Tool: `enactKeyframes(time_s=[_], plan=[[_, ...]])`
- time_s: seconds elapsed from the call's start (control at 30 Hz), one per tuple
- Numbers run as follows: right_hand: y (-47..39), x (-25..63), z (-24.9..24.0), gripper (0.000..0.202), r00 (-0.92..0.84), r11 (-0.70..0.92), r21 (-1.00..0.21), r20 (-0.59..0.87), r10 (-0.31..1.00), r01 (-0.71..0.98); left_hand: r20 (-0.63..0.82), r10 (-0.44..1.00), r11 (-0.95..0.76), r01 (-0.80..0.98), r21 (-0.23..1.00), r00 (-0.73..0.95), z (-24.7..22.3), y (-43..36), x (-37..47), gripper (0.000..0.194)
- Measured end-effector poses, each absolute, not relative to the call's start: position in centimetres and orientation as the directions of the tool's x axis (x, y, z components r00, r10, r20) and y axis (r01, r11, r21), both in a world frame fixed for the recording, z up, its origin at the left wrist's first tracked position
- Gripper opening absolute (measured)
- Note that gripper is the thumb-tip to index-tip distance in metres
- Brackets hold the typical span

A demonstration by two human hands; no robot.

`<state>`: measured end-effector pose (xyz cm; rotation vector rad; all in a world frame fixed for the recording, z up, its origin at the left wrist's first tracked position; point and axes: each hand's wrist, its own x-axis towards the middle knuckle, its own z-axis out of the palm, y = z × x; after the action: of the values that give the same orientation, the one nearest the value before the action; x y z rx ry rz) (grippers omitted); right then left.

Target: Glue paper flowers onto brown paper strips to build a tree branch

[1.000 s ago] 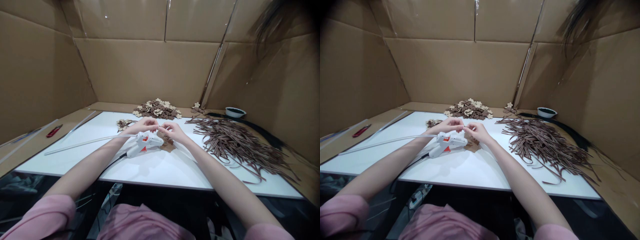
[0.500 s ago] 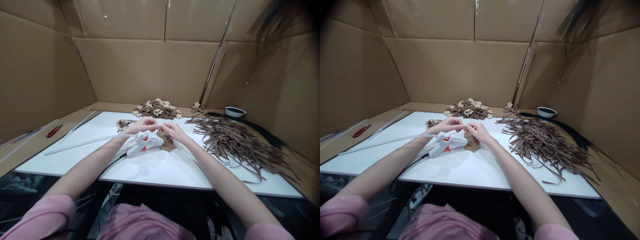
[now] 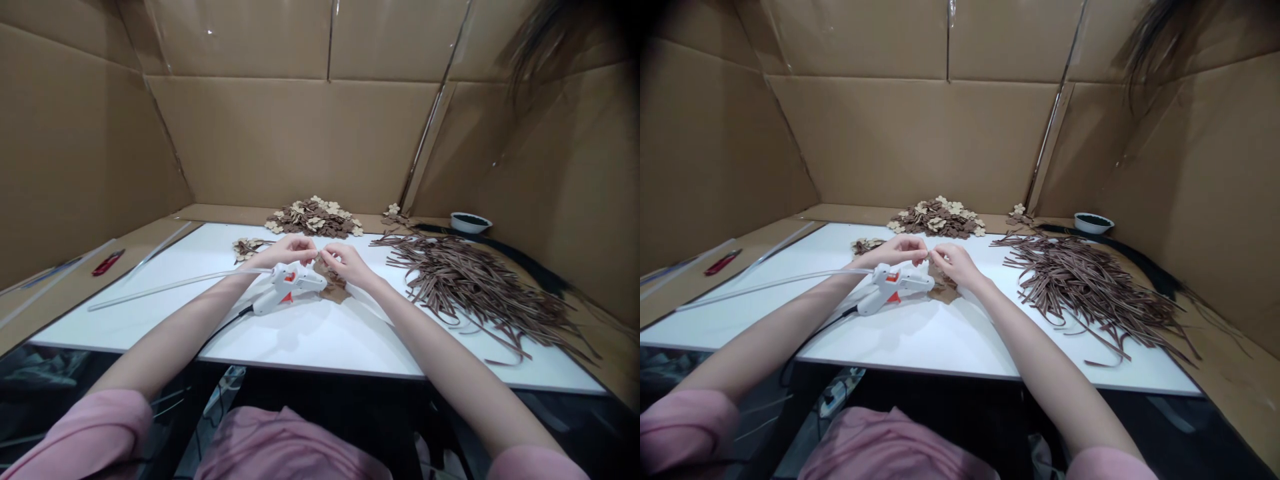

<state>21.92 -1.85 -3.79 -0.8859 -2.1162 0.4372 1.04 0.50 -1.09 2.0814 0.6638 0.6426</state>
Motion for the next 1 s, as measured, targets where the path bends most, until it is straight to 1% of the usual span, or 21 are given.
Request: enactKeyframes(time_s=[0.13,0.2,0.3,0.4,0.47,0.6,0.77,0.9,1.0], plan=[[-2.0,21.7,-3.7,0.038,-0.417,0.633,-0.661,0.482,0.770,0.404,0.220,0.645,-0.520,0.209,0.828,0.732,-1.2,0.7,0.9,0.033],[-2.0,21.8,-3.7,0.040,-0.402,0.608,-0.690,0.465,0.789,0.393,0.224,0.642,-0.520,0.202,0.830,0.733,-1.2,0.7,0.9,0.033],[-1.9,22.0,-3.7,0.040,-0.394,0.605,-0.693,0.468,0.791,0.392,0.207,0.658,-0.497,0.211,0.842,0.725,-1.1,0.5,1.0,0.033],[-2.0,22.1,-3.7,0.036,-0.420,0.624,-0.679,0.472,0.775,0.388,0.188,0.666,-0.481,0.223,0.848,0.722,-1.0,0.3,1.0,0.032],[-2.1,22.1,-3.6,0.037,-0.434,0.625,-0.685,0.466,0.771,0.375,0.191,0.660,-0.486,0.219,0.846,0.727,-1.1,0.3,1.0,0.032],[-2.2,22.1,-3.4,0.040,-0.427,0.588,-0.726,0.433,0.794,0.357,0.214,0.652,-0.505,0.207,0.838,0.727,-1.3,0.8,0.8,0.034],[-1.9,22.6,-3.3,0.038,-0.339,0.540,-0.770,0.435,0.834,0.341,0.247,0.675,-0.512,0.201,0.835,0.696,-1.2,0.9,0.4,0.033],[-1.5,22.9,-3.5,0.037,-0.314,0.513,-0.803,0.423,0.850,0.305,0.240,0.696,-0.501,0.218,0.838,0.676,-0.7,0.5,0.3,0.031],[-1.5,22.8,-3.7,0.039,-0.306,0.475,-0.840,0.394,0.867,0.263,0.245,0.692,-0.500,0.206,0.841,0.679,-0.9,0.6,0.4,0.030]])
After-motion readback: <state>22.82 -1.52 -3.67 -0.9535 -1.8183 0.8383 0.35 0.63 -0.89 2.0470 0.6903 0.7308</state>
